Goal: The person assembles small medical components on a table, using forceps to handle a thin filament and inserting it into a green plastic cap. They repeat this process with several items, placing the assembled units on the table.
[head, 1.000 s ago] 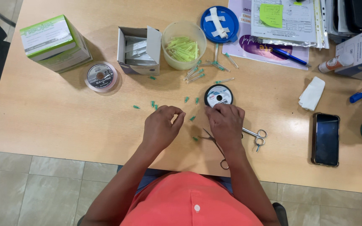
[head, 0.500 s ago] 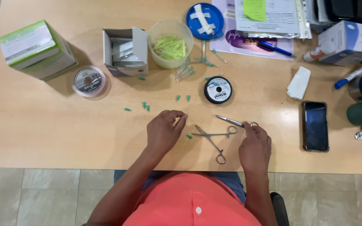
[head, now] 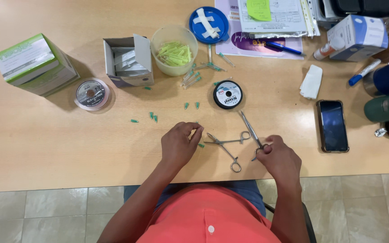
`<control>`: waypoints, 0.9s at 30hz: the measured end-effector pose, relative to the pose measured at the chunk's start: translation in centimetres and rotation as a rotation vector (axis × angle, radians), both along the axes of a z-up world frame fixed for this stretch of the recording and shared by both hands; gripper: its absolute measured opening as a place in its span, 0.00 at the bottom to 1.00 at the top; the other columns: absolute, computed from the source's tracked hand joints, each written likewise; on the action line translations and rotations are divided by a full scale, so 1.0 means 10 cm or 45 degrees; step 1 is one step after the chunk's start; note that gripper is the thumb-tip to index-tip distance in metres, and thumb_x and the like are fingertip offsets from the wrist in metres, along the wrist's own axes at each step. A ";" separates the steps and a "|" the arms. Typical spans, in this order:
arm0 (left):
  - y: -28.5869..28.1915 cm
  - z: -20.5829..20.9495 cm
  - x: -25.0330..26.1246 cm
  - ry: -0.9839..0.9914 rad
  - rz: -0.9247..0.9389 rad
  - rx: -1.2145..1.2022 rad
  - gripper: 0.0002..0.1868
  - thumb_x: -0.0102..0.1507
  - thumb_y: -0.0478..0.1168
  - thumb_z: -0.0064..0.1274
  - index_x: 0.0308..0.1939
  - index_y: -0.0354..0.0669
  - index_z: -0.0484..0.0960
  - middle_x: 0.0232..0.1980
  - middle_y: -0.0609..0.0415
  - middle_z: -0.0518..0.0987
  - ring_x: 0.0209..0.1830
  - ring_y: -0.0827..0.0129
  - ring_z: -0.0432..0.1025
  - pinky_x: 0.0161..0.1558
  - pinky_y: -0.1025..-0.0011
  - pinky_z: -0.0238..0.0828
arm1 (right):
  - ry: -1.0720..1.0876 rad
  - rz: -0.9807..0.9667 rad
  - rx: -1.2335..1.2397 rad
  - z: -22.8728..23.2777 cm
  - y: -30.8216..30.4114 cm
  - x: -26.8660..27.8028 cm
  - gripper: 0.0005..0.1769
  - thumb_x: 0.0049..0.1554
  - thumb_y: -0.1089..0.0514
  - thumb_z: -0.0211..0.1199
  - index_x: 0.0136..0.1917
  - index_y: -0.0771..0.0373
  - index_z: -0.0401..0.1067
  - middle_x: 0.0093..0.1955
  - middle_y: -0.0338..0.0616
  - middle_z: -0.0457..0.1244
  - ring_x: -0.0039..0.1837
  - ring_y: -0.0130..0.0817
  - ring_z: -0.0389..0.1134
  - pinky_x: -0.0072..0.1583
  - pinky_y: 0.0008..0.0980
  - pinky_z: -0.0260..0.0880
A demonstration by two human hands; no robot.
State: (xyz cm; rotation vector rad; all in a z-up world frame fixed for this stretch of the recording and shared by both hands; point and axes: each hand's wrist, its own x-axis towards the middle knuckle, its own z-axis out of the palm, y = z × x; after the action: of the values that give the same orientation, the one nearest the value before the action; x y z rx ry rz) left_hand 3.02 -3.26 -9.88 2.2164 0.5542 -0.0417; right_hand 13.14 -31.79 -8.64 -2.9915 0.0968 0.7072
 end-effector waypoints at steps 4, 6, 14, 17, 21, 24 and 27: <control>0.00 -0.04 -0.01 -0.069 0.043 0.025 0.18 0.69 0.59 0.48 0.49 0.55 0.86 0.34 0.54 0.78 0.41 0.56 0.78 0.39 0.61 0.75 | 0.013 0.099 -0.076 0.06 0.03 0.07 0.23 0.48 0.37 0.61 0.56 0.40 0.78 0.53 0.29 0.72 0.59 0.38 0.74 0.58 0.41 0.73; 0.00 -0.05 -0.02 -0.102 0.060 0.043 0.17 0.69 0.57 0.49 0.49 0.55 0.86 0.33 0.53 0.77 0.41 0.56 0.78 0.39 0.61 0.75 | 0.026 0.171 -0.177 0.05 0.04 0.11 0.24 0.43 0.37 0.65 0.52 0.43 0.80 0.61 0.34 0.67 0.65 0.44 0.70 0.62 0.41 0.72; 0.04 -0.11 -0.01 -0.006 0.041 -0.028 0.19 0.68 0.61 0.48 0.50 0.58 0.85 0.33 0.53 0.76 0.41 0.55 0.78 0.41 0.60 0.75 | 0.123 0.227 0.023 0.28 0.08 -0.01 0.18 0.54 0.44 0.56 0.53 0.54 0.72 0.52 0.51 0.69 0.60 0.54 0.73 0.61 0.48 0.70; 0.06 -0.01 -0.02 0.022 0.066 -0.133 0.20 0.68 0.62 0.48 0.50 0.58 0.86 0.32 0.53 0.76 0.39 0.54 0.77 0.41 0.60 0.74 | 0.032 0.310 0.277 0.31 0.11 -0.12 0.16 0.60 0.48 0.52 0.56 0.57 0.72 0.51 0.58 0.68 0.59 0.60 0.71 0.60 0.53 0.69; -0.04 0.02 0.03 -0.120 0.216 -0.491 0.17 0.63 0.56 0.60 0.48 0.52 0.89 0.23 0.52 0.69 0.30 0.61 0.72 0.36 0.63 0.71 | -0.114 0.432 0.674 0.29 0.48 -0.32 0.14 0.63 0.57 0.53 0.59 0.60 0.72 0.50 0.60 0.65 0.56 0.65 0.68 0.55 0.56 0.69; -0.10 0.16 0.07 -0.100 0.258 -0.817 0.18 0.58 0.51 0.66 0.49 0.50 0.90 0.18 0.59 0.71 0.28 0.78 0.66 0.34 0.77 0.65 | -0.257 0.800 0.598 -0.05 0.76 -0.48 0.23 0.61 0.55 0.50 0.69 0.41 0.68 0.52 0.37 0.63 0.58 0.43 0.70 0.55 0.41 0.75; -0.14 0.26 0.11 -0.150 0.267 -0.973 0.11 0.65 0.42 0.59 0.49 0.46 0.90 0.35 0.49 0.87 0.38 0.77 0.73 0.43 0.72 0.73 | -0.354 0.850 0.505 -0.17 0.91 -0.58 0.26 0.62 0.54 0.48 0.74 0.46 0.65 0.52 0.42 0.62 0.51 0.45 0.73 0.47 0.44 0.77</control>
State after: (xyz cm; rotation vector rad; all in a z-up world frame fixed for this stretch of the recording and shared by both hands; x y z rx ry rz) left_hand 4.10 -4.66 -7.25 1.4045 0.5804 -0.0095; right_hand 7.37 -22.67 -10.38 -2.6629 -0.9649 0.2761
